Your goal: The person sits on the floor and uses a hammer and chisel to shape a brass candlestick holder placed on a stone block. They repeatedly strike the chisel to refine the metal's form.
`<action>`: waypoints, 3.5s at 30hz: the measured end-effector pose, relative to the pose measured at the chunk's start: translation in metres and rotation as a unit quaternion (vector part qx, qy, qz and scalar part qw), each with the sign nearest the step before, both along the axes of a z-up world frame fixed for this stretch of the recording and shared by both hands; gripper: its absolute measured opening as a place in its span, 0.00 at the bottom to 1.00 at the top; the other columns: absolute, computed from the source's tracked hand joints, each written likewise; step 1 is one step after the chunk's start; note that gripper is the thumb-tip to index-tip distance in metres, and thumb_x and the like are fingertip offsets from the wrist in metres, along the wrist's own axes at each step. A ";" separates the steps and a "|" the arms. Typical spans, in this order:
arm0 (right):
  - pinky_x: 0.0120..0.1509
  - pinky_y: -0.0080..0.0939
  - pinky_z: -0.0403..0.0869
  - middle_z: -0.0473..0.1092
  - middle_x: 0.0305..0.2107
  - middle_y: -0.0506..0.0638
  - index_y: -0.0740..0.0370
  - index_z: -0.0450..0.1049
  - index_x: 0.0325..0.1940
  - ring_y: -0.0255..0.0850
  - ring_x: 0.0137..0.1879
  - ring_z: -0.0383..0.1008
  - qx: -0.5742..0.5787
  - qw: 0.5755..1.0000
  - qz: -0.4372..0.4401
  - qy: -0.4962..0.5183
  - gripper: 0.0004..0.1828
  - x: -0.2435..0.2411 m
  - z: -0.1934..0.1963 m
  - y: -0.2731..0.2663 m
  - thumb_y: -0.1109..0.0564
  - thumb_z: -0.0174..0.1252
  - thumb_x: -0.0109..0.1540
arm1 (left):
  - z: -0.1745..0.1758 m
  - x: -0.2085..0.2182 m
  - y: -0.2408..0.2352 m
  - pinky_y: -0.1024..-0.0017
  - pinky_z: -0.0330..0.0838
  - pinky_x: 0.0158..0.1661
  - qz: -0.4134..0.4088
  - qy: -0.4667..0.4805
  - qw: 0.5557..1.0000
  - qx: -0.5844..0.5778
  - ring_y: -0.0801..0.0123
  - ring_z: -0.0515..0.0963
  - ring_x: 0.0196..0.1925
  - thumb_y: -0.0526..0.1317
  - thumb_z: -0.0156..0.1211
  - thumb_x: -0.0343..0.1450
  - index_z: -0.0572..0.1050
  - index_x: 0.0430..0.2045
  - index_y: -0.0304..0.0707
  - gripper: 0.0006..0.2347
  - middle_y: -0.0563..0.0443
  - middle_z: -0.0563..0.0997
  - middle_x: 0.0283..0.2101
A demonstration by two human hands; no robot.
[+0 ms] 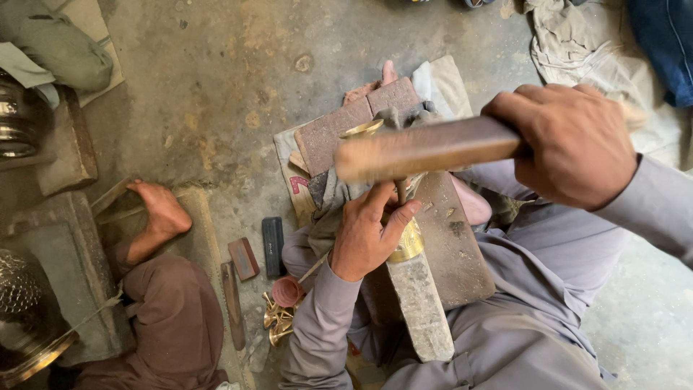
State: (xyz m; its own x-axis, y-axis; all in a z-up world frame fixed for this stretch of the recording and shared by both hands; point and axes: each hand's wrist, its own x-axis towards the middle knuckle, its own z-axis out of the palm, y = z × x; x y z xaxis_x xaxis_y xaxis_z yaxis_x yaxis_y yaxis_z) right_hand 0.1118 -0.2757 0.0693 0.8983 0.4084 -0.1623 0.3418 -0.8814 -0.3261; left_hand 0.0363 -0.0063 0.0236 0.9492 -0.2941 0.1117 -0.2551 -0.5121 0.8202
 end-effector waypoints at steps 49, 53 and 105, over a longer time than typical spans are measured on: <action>0.38 0.50 0.74 0.74 0.31 0.53 0.60 0.71 0.47 0.48 0.33 0.76 0.144 0.989 -0.011 -0.032 0.18 -0.009 -0.015 0.002 0.63 0.60 0.53 | -0.001 -0.001 0.003 0.69 0.73 0.33 -0.016 -0.004 0.999 -0.030 0.65 0.80 0.30 0.39 0.64 0.76 0.72 0.50 0.37 0.11 0.47 0.79 0.31; 0.41 0.47 0.75 0.73 0.31 0.50 0.61 0.68 0.47 0.48 0.36 0.75 0.404 0.908 -0.085 0.076 0.20 -0.012 -0.012 0.007 0.62 0.60 0.52 | -0.001 -0.003 0.004 0.70 0.74 0.32 -0.012 0.049 0.997 -0.063 0.66 0.80 0.28 0.38 0.62 0.76 0.72 0.54 0.35 0.14 0.47 0.78 0.31; 0.30 0.51 0.71 0.72 0.29 0.52 0.59 0.69 0.42 0.49 0.30 0.71 0.092 0.995 0.008 -0.044 0.14 -0.005 -0.006 0.011 0.65 0.57 0.52 | -0.016 -0.003 0.005 0.67 0.73 0.32 -0.006 -0.002 0.999 -0.044 0.66 0.79 0.29 0.41 0.65 0.76 0.73 0.48 0.36 0.12 0.48 0.79 0.30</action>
State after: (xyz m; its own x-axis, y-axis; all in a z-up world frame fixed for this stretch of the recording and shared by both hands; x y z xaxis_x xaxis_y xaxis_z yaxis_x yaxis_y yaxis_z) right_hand 0.1067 -0.2649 0.0638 0.8989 0.4382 -0.0058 0.3891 -0.8042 -0.4493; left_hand 0.0337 -0.0010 0.0079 0.9449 -0.2949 0.1418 -0.2649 -0.4350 0.8606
